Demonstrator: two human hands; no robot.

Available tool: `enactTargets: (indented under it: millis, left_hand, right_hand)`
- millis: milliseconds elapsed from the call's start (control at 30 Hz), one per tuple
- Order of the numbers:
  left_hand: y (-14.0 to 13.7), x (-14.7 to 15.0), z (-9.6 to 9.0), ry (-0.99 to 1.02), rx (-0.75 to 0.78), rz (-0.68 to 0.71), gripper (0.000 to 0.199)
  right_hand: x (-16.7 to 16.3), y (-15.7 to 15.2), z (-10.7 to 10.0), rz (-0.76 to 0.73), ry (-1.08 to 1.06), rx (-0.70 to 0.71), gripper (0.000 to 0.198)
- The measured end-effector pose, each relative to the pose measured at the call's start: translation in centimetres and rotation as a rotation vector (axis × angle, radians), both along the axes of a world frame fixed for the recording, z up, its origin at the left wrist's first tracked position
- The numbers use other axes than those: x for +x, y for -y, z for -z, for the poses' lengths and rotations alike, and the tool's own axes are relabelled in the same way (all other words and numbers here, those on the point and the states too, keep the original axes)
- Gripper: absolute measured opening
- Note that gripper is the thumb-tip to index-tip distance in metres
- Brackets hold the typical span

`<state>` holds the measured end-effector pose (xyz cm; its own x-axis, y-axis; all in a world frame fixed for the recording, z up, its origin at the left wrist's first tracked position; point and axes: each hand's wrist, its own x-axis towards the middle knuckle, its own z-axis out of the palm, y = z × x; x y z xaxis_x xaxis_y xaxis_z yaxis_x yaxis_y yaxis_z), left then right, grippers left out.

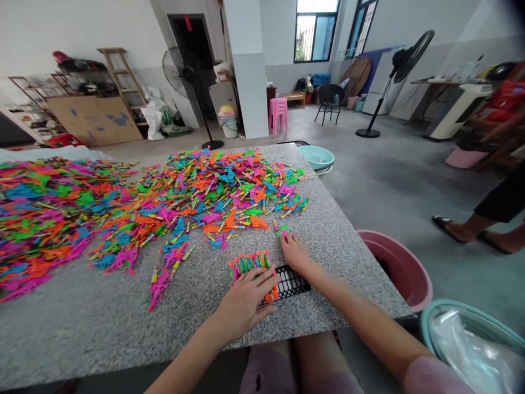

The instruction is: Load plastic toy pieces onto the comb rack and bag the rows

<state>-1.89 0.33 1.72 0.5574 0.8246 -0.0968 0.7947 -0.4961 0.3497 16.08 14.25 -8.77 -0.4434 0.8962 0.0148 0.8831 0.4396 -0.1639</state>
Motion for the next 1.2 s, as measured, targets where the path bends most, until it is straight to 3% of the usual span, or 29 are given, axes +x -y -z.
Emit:
enactTargets:
  millis: [67,167,333,400,500,600,700,800,867,967,1200]
  left_hand:
    - [0.0,0.0,0.0,-0.004,-0.012,-0.006,0.058]
    - [0.0,0.0,0.0,-0.016,-0.04,-0.008,0.062]
    - [0.0,-0.1,0.0,-0.004,-0.038,-0.014,0.065]
    - [0.1,-0.1,-0.1,0.008,-0.03,-0.018,0.062]
    - [0.1,-0.2,-0.3,0.012,-0.02,0.002,0.056]
    - [-0.1,-0.3,-0.3,0.03,0.001,0.035,0.055]
    - [-0.3,-0.3,-0.2,0.034,0.014,0.061,0.054]
    - [-0.4,-0.4,-0.1,0.02,0.029,0.082,0.056]
    - [-0.4,-0.5,-0.1,0.0,0.044,0.08,0.059]
    - [-0.3,-0.4,-0.1,-0.03,0.057,0.071,0.062]
    - [-0.2,-0.3,-0.1,-0.032,0.05,0.08,0.058]
  right_hand:
    - [0.5,0.2,-0.1,-0.004,-0.016,0.003,0.042]
    - [1.3,-2.2,-1.4,-0.075,-0.026,0.075,0.036]
    - [0.8,-8.5,-2.8,-0.573,0.145,0.147,0.028]
    - [1.2,-9.7,-2.6,-0.658,0.24,0.101,0.026]
    - [3.7,-9.5,-2.0,-0.515,0.187,0.005,0.023]
    - [6.5,-6.7,-1.1,-0.261,0.015,-0.041,0.026]
    - [6.9,-1.9,-0.2,-0.059,-0.415,-0.214,0.026]
    - [4.6,2.6,0.5,-0.056,-0.805,-0.375,0.01]
    - [2.6,4.3,0.8,-0.094,-0.821,-0.345,0.005]
    - [0.5,4.9,0.9,-0.141,-0.673,-0.26,0.003]
    - [-0.5,4.0,0.1,-0.307,-0.43,-0.195,0.011]
